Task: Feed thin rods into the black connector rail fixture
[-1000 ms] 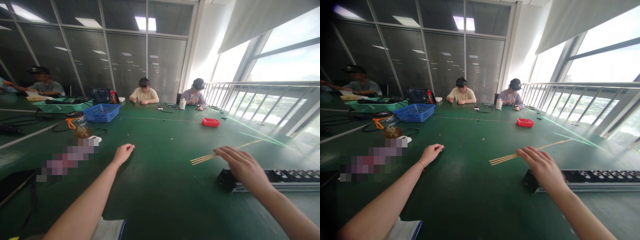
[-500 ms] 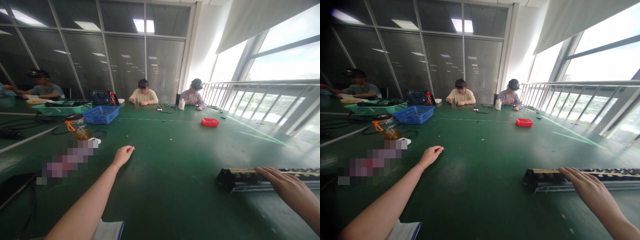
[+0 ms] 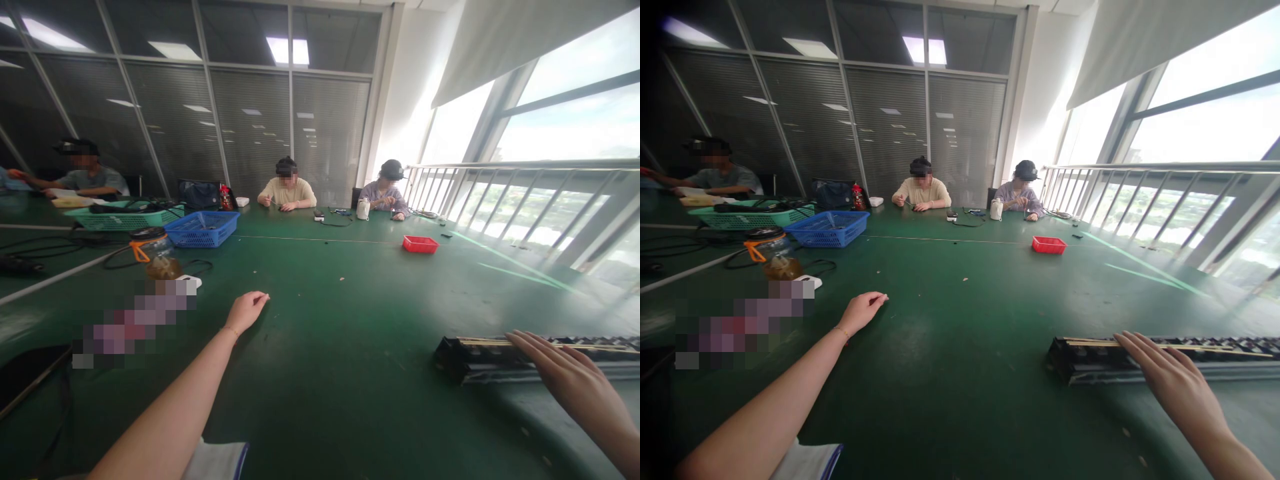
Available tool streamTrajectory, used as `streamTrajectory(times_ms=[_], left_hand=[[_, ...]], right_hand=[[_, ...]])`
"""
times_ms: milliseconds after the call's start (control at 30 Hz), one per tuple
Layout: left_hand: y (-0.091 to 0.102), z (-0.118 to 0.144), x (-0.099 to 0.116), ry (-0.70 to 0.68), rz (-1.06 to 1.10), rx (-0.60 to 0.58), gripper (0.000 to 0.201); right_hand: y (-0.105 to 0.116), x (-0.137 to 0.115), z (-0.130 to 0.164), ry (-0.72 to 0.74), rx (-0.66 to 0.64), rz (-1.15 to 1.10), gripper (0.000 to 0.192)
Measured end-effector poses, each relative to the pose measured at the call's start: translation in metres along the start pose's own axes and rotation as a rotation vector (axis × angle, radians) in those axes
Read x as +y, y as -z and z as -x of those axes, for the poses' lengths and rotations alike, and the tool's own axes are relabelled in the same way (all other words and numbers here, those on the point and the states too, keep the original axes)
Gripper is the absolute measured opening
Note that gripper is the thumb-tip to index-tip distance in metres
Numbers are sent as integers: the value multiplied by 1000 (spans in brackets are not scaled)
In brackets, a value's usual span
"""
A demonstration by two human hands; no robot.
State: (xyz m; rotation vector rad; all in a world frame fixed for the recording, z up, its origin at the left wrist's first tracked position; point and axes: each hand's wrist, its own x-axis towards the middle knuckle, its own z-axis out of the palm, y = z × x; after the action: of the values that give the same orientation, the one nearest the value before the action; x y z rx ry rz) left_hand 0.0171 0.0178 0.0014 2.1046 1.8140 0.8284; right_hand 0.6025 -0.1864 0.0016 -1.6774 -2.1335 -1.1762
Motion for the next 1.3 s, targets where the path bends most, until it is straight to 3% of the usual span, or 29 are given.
streamTrajectory(times_ms=[567,867,1167,1300], left_hand=[[-1,1,-3,-50,-45,25,36],[-3,0,-5,-43,-66,28,36],[-2,0,-4,-51,-67,18,37],[-1,1,-3,-47,-71,10,37]], right_hand=[[6,7,-1,62,24,-30,65],[16,7,-14,108,57,-22,58],[1,-15,-6,-56,94,31,52],[5,-12,-4,-57,7,-2,53]])
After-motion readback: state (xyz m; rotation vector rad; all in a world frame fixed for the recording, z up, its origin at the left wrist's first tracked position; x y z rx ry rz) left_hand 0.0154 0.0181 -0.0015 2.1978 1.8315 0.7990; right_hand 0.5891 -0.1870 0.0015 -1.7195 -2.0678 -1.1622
